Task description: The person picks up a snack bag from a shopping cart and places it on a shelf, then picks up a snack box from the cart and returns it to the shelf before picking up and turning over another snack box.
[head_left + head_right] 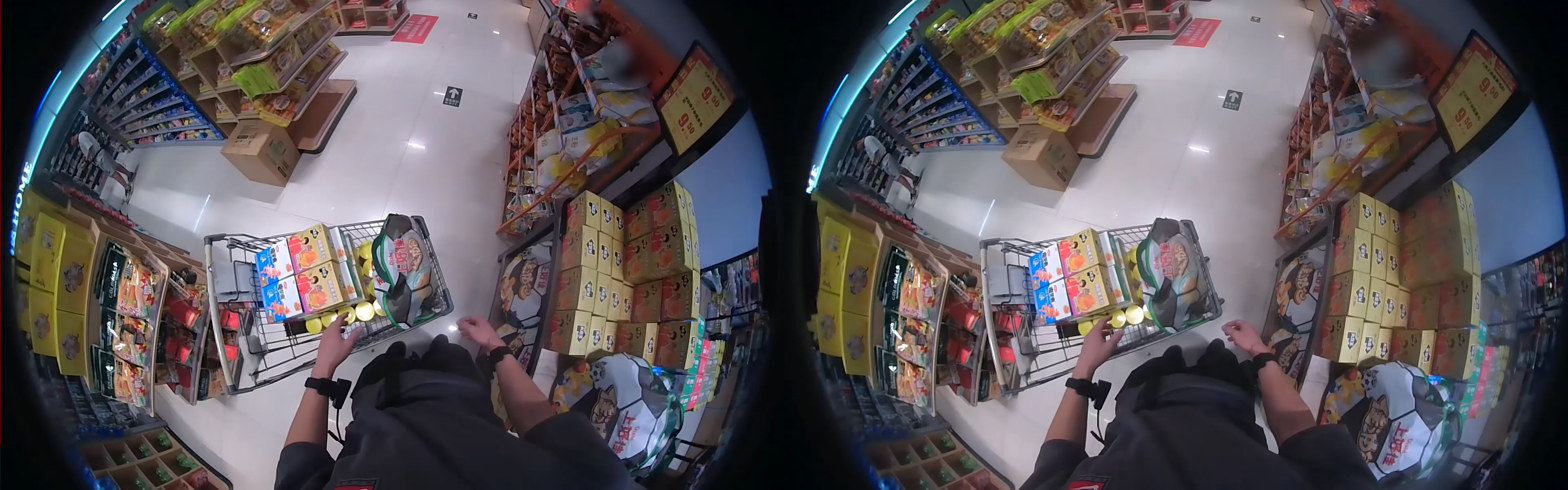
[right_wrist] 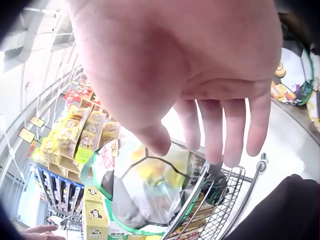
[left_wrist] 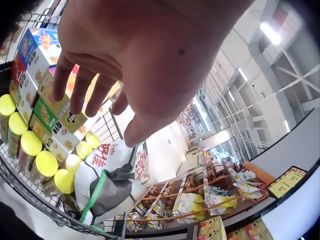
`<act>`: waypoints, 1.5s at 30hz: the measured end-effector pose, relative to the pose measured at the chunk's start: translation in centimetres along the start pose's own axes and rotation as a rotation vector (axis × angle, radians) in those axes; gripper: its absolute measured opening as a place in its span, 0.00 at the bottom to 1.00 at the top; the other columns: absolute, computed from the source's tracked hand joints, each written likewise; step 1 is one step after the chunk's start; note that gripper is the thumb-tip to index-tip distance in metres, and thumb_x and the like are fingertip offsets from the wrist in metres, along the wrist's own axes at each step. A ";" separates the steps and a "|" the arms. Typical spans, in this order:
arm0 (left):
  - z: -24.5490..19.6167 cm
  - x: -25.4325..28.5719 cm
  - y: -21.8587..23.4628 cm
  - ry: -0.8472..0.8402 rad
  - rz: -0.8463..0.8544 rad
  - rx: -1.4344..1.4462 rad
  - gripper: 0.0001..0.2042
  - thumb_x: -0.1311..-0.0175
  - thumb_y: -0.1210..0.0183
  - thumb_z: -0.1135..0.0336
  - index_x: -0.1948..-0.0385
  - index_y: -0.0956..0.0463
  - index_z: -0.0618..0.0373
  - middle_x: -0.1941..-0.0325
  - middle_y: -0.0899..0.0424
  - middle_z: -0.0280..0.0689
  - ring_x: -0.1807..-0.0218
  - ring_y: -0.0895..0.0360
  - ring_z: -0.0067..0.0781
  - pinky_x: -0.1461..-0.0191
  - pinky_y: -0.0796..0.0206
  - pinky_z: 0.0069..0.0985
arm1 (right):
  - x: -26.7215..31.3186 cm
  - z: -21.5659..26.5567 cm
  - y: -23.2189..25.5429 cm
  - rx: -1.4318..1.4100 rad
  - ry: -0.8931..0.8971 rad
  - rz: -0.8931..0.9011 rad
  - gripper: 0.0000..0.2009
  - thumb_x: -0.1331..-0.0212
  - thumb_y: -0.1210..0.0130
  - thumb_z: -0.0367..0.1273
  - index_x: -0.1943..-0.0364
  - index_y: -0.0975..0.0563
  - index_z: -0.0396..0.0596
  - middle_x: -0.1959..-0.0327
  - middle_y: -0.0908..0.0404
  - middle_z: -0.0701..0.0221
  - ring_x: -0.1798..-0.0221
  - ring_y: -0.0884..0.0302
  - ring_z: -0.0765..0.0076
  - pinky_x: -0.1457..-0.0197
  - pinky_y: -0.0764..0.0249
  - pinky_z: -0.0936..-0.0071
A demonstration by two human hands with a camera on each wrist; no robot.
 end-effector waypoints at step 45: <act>-2.4 2.1 -3.3 -0.131 0.212 0.250 0.46 0.45 0.32 0.42 0.33 0.40 0.69 0.34 0.31 0.59 0.31 0.32 0.54 0.29 0.40 0.40 | 3.2 28.6 -9.4 0.380 0.663 -0.342 0.13 0.45 0.43 0.36 0.71 0.21 0.37 0.77 0.22 0.50 0.71 0.21 0.46 0.65 0.25 0.58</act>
Point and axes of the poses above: each hand's wrist, its own x-axis away from the middle knuckle, its own y-axis out of the back of the hand, z = x × y, the point moved 3 cm from there along -x, towards the middle knuckle
